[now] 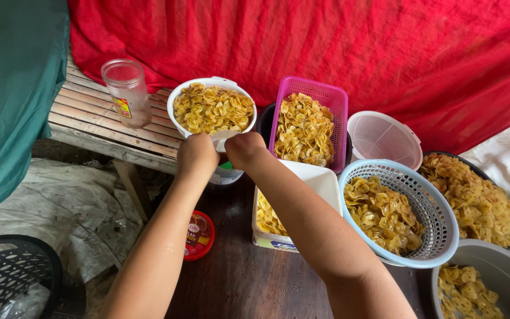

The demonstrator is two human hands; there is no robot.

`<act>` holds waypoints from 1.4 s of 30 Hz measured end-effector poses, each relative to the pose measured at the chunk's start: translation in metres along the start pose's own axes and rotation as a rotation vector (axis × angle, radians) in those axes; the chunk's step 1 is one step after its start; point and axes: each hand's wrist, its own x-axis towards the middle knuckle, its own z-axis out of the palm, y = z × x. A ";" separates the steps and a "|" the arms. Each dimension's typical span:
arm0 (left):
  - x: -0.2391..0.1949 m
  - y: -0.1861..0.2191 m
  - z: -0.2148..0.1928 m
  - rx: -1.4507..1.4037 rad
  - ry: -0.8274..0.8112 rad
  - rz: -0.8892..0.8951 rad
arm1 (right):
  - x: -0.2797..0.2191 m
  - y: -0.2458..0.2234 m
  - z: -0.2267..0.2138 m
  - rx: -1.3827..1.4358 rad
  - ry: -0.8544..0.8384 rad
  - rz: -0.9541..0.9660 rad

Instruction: The person transfers yellow, chip-like snacks from a large metal bowl into a white rectangular container. They then use a green spoon to scoop a dark liquid from a plastic cup and pour it over the snacks. The person shakes the container to mix the contents and repeats the process of adding snacks and liquid.

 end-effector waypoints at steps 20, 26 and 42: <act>-0.032 0.029 0.011 0.090 0.110 0.194 | -0.071 0.034 0.040 0.663 0.254 0.073; -0.029 0.031 0.007 0.076 0.079 0.179 | -0.075 0.069 0.063 1.077 0.209 0.210; -0.028 0.031 0.002 0.067 0.002 0.142 | -0.159 0.115 0.050 1.693 0.052 0.427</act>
